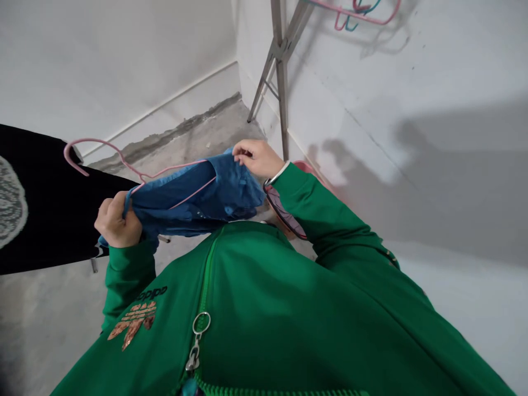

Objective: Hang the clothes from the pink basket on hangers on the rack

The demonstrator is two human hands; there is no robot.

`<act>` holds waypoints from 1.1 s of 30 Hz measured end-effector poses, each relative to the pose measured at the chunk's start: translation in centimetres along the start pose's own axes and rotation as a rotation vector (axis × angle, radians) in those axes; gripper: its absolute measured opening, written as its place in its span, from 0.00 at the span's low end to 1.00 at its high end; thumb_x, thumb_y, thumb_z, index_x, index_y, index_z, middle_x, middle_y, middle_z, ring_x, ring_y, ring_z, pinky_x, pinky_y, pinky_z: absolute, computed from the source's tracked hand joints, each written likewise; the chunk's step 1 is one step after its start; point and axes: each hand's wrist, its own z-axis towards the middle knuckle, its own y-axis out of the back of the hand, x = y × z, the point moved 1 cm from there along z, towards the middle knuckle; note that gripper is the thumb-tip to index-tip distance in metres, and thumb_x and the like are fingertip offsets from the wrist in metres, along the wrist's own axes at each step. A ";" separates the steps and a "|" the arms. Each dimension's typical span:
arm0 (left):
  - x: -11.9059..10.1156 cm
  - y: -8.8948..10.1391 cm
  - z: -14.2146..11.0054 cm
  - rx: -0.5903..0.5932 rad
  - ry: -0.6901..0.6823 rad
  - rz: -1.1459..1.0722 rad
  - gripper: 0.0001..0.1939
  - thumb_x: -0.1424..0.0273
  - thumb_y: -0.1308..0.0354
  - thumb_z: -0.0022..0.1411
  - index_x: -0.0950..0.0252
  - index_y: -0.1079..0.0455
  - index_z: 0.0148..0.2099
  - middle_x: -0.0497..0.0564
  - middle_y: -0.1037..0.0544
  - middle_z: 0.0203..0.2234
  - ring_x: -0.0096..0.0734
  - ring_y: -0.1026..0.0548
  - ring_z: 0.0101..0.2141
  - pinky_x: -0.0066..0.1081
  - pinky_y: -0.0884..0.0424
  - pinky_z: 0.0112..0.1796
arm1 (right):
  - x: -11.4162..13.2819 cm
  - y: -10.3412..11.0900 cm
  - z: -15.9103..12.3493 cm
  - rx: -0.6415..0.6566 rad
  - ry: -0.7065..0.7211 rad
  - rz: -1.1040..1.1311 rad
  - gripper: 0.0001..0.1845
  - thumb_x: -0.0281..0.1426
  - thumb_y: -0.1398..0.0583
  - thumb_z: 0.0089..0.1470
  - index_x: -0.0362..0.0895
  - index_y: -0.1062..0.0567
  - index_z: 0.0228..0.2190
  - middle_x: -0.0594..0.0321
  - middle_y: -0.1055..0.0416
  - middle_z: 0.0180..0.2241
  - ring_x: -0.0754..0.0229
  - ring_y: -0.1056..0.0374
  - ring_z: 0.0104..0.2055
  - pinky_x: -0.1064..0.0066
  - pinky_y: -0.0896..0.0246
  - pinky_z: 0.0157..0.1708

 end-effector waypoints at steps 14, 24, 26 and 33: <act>-0.6 -1.1 0.5 -0.030 -0.106 -0.132 0.13 0.69 0.50 0.63 0.67 0.25 0.42 0.52 0.27 0.27 0.32 0.27 0.30 0.32 0.31 0.34 | 0.6 -2.3 2.6 0.008 0.305 -0.533 0.20 0.40 0.53 0.64 0.44 0.26 0.34 0.57 0.31 0.32 0.56 0.38 0.37 0.62 0.44 0.38; 4.4 -2.2 0.6 0.271 0.072 -0.233 0.16 0.64 0.53 0.64 0.65 0.27 0.43 0.55 0.25 0.37 0.36 0.26 0.40 0.33 0.31 0.43 | 3.9 -4.0 2.5 0.006 0.326 -0.634 0.20 0.37 0.53 0.65 0.43 0.26 0.30 0.58 0.32 0.28 0.60 0.38 0.31 0.67 0.49 0.29; 6.2 -1.7 0.6 0.276 0.155 -0.199 0.14 0.66 0.52 0.62 0.64 0.26 0.40 0.55 0.26 0.35 0.36 0.27 0.38 0.34 0.31 0.42 | 3.7 -3.2 2.4 -0.045 0.306 -0.609 0.20 0.38 0.53 0.64 0.43 0.26 0.31 0.58 0.32 0.28 0.59 0.36 0.32 0.67 0.47 0.30; 8.0 1.5 0.1 -0.050 0.387 0.102 0.10 0.71 0.45 0.56 0.65 0.32 0.42 0.61 0.32 0.43 0.49 0.33 0.49 0.47 0.38 0.51 | 4.4 -1.8 2.1 -0.181 0.323 -0.628 0.19 0.39 0.52 0.64 0.44 0.26 0.32 0.59 0.32 0.26 0.58 0.34 0.31 0.67 0.42 0.30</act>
